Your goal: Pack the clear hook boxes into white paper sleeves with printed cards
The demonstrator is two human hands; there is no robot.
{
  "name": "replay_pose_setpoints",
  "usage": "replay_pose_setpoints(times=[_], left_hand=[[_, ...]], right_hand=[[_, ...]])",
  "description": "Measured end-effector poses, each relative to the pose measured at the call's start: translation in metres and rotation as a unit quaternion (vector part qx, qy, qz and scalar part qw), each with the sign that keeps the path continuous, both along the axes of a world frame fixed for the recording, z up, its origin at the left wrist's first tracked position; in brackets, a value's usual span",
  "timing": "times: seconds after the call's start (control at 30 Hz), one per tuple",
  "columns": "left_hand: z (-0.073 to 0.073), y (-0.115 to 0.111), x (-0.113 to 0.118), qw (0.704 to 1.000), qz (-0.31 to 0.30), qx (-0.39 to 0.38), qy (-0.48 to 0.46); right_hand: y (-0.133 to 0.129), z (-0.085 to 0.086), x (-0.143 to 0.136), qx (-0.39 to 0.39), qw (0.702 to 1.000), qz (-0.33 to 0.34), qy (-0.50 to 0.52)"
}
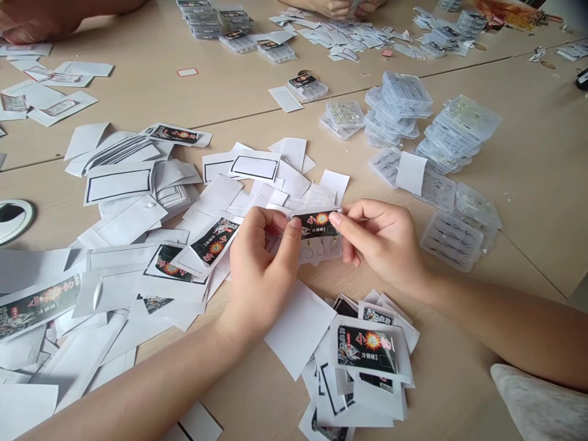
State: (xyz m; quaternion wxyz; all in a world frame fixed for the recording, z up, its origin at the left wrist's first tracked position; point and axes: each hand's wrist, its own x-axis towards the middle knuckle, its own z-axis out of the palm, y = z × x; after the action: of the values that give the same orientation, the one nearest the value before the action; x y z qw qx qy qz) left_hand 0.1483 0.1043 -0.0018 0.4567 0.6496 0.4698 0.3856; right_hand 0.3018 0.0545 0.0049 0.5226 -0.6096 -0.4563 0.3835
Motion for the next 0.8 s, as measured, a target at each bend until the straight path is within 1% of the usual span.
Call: replay_pose_setpoints(times=[0.3, 0.8], left_hand=[[0.0036, -0.0009, 0.0011, 1.000, 0.016, -0.011, 0.008], [0.0044, -0.0013, 0.0018, 0.999, 0.020, 0.004, 0.028]], right_hand=[[0.0005, -0.0001, -0.0005, 0.003, 1.000, -0.005, -0.005], [-0.0002, 0.0013, -0.0001, 0.001, 1.000, -0.006, -0.014]])
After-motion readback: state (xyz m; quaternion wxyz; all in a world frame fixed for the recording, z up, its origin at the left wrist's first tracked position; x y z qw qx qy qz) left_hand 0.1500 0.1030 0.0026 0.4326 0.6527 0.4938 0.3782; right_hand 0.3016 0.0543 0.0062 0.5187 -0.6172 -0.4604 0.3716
